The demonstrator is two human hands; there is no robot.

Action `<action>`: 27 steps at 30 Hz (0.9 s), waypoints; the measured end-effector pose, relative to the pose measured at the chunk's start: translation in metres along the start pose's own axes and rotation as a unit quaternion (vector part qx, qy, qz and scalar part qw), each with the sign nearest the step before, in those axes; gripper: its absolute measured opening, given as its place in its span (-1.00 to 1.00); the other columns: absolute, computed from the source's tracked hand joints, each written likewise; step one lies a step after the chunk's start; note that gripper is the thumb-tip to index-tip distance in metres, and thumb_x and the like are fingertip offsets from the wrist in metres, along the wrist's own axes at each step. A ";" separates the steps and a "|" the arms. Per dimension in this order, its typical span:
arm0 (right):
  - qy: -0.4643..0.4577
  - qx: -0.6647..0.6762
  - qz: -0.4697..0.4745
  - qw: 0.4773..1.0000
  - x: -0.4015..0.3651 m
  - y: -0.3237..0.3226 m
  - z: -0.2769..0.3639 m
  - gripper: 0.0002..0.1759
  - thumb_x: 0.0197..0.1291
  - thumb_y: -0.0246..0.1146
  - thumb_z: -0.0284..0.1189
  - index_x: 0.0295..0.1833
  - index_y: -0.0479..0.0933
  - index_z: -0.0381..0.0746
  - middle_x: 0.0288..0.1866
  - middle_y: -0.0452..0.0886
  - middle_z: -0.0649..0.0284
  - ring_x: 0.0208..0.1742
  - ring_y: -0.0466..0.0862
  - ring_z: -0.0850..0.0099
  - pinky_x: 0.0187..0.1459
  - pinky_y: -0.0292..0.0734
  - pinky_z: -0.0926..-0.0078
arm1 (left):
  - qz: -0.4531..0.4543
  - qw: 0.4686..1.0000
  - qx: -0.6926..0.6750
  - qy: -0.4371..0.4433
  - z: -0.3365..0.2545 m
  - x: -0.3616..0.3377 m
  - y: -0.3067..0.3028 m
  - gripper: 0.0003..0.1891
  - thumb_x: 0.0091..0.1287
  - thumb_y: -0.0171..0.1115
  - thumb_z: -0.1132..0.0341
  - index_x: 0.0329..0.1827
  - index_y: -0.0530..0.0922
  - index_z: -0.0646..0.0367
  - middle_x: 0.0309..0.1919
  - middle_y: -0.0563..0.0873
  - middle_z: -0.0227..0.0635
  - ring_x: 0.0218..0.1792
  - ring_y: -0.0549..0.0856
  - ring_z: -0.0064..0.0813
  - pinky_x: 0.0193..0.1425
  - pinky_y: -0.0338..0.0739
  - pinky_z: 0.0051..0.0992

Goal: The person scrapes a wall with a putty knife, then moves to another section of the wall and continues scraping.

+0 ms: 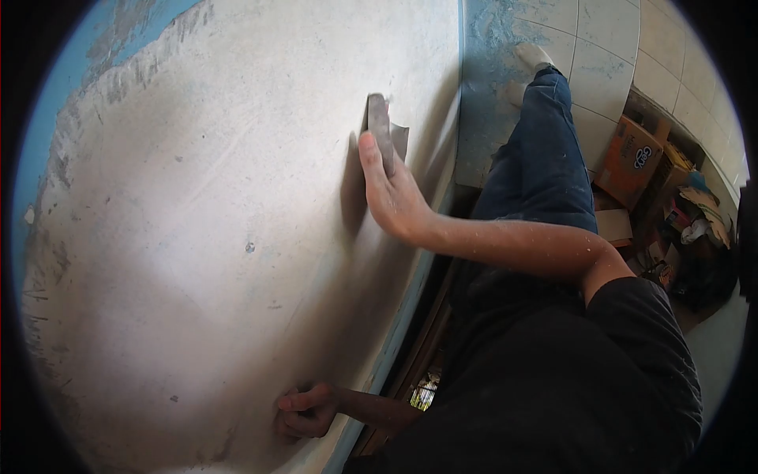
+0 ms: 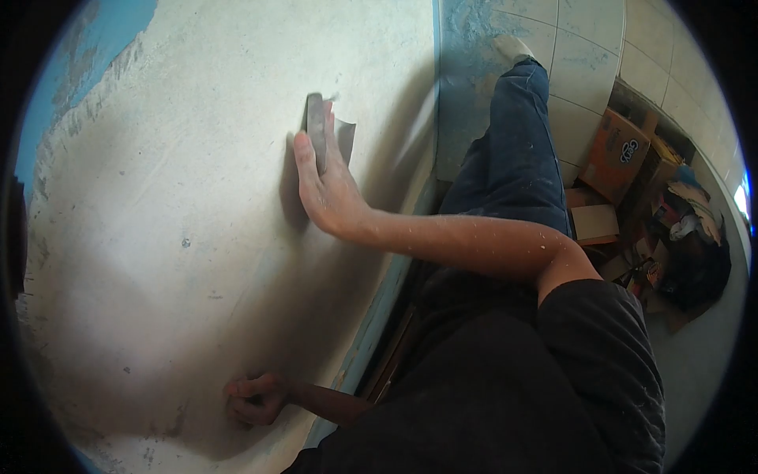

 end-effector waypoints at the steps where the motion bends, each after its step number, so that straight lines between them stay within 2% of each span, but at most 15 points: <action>1: -0.003 0.009 -0.006 1.000 0.009 -0.002 -0.005 -0.07 0.48 -0.43 0.10 0.49 -0.41 -0.56 0.56 -0.35 -0.36 0.61 -0.33 -0.11 0.57 -0.33 0.17 | 0.003 1.000 0.001 -0.004 -0.002 0.000 0.000 -0.59 0.36 0.15 0.31 -0.74 0.41 0.07 -0.73 0.46 -0.45 -0.66 0.42 -0.42 -0.43 0.22 -0.37; 3: 0.089 0.020 -0.019 0.996 0.035 -0.005 -0.015 -0.08 0.48 -0.42 0.08 0.49 -0.42 -0.56 0.56 -0.36 -0.36 0.61 -0.34 -0.10 0.57 -0.33 0.17 | 0.000 1.000 0.009 0.000 -0.002 0.003 -0.001 -0.59 0.36 0.15 0.31 -0.74 0.42 0.07 -0.73 0.46 -0.44 -0.67 0.42 -0.42 -0.44 0.22 -0.37; 5: 0.092 0.038 -0.048 0.994 0.039 0.001 -0.014 -0.06 0.48 -0.39 0.10 0.49 -0.43 -0.55 0.56 -0.35 -0.37 0.61 -0.34 -0.09 0.57 -0.33 0.17 | -0.012 1.000 0.015 0.015 -0.004 0.005 0.000 -0.59 0.36 0.15 0.31 -0.73 0.42 0.08 -0.73 0.45 -0.44 -0.68 0.42 -0.42 -0.47 0.21 -0.37; 9: -0.006 0.037 0.015 0.999 -0.012 0.008 0.022 0.01 0.44 -0.37 0.17 0.50 -0.43 -0.55 0.56 -0.38 -0.36 0.61 -0.32 -0.11 0.56 -0.33 0.14 | -0.007 1.000 -0.010 -0.011 -0.002 -0.001 0.002 -0.60 0.36 0.15 0.30 -0.72 0.43 0.08 -0.73 0.46 -0.44 -0.66 0.44 -0.41 -0.43 0.24 -0.37; 11: 0.054 0.062 0.029 0.996 0.000 0.008 0.005 -0.01 0.44 -0.38 0.15 0.49 -0.42 -0.56 0.56 -0.39 -0.36 0.60 -0.33 -0.12 0.56 -0.34 0.13 | -0.001 1.000 -0.008 -0.002 0.001 0.000 0.000 -0.60 0.37 0.15 0.29 -0.72 0.43 0.08 -0.73 0.46 -0.44 -0.65 0.45 -0.40 -0.43 0.24 -0.37; 14: 0.070 0.084 0.007 0.994 0.019 0.007 0.003 -0.06 0.47 -0.36 0.08 0.49 -0.41 -0.56 0.56 -0.38 -0.38 0.60 -0.33 -0.14 0.56 -0.34 0.12 | 0.006 1.000 0.018 -0.007 0.001 0.000 -0.002 -0.60 0.37 0.16 0.28 -0.72 0.44 0.08 -0.73 0.46 -0.45 -0.64 0.45 -0.40 -0.41 0.25 -0.37; 15: 0.063 0.075 0.015 0.995 0.012 0.009 0.010 -0.07 0.48 -0.35 0.07 0.49 -0.42 -0.56 0.56 -0.38 -0.38 0.60 -0.33 -0.14 0.56 -0.33 0.12 | 0.000 1.000 0.014 -0.008 -0.001 -0.001 -0.001 -0.60 0.37 0.16 0.28 -0.72 0.44 0.08 -0.73 0.47 -0.45 -0.65 0.45 -0.40 -0.41 0.25 -0.37; 17: -0.038 0.046 0.011 0.998 -0.013 0.012 0.026 -0.09 0.49 -0.32 0.03 0.50 -0.44 -0.54 0.55 -0.36 -0.39 0.59 -0.32 -0.16 0.56 -0.31 0.11 | -0.009 1.000 0.003 -0.003 0.000 0.000 0.000 -0.59 0.37 0.16 0.29 -0.72 0.44 0.08 -0.73 0.47 -0.45 -0.65 0.45 -0.40 -0.41 0.25 -0.37; 20: -0.039 0.068 0.040 0.996 -0.012 0.008 0.018 -0.08 0.49 -0.32 0.03 0.50 -0.45 -0.54 0.55 -0.35 -0.39 0.59 -0.31 -0.18 0.56 -0.30 0.10 | -0.009 0.999 -0.035 -0.032 0.001 -0.002 0.001 -0.59 0.37 0.16 0.30 -0.72 0.44 0.08 -0.72 0.49 -0.45 -0.63 0.46 -0.40 -0.39 0.27 -0.37; 22: 0.076 0.132 0.049 0.987 0.009 0.005 0.005 -0.08 0.49 -0.31 0.04 0.49 -0.46 -0.53 0.56 -0.35 -0.36 0.59 -0.31 -0.16 0.56 -0.31 0.10 | 0.005 1.000 0.003 -0.011 0.003 -0.002 -0.003 -0.59 0.38 0.17 0.30 -0.72 0.45 0.08 -0.72 0.49 -0.44 -0.63 0.46 -0.40 -0.39 0.28 -0.37; 23: 0.096 0.125 0.028 0.987 0.017 0.004 0.006 -0.08 0.49 -0.31 0.04 0.49 -0.47 -0.53 0.57 -0.35 -0.35 0.59 -0.31 -0.16 0.56 -0.32 0.10 | 0.010 1.000 0.020 -0.004 0.002 -0.002 -0.003 -0.59 0.38 0.17 0.30 -0.72 0.45 0.09 -0.72 0.50 -0.44 -0.63 0.46 -0.41 -0.40 0.28 -0.37; 26: 0.000 0.058 0.009 0.998 -0.005 0.008 0.030 -0.11 0.50 -0.32 0.01 0.50 -0.43 -0.54 0.57 -0.33 -0.32 0.60 -0.33 -0.14 0.57 -0.35 0.14 | -0.005 1.000 0.004 0.001 -0.001 0.002 -0.001 -0.59 0.39 0.17 0.29 -0.72 0.45 0.08 -0.72 0.49 -0.45 -0.63 0.46 -0.40 -0.41 0.28 -0.36; 27: -0.023 0.049 0.034 0.998 -0.018 0.007 0.037 -0.11 0.50 -0.32 0.01 0.50 -0.42 -0.53 0.57 -0.32 -0.33 0.60 -0.31 -0.14 0.57 -0.32 0.14 | -0.004 1.000 -0.001 0.001 -0.002 0.002 0.000 -0.59 0.39 0.17 0.29 -0.72 0.45 0.08 -0.72 0.49 -0.45 -0.64 0.46 -0.40 -0.41 0.28 -0.36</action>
Point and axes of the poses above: each hand's wrist, its own x-axis towards the middle knuckle, its own y-axis out of the palm, z = x × y, the point moved 4 cm from there along x, towards the middle knuckle
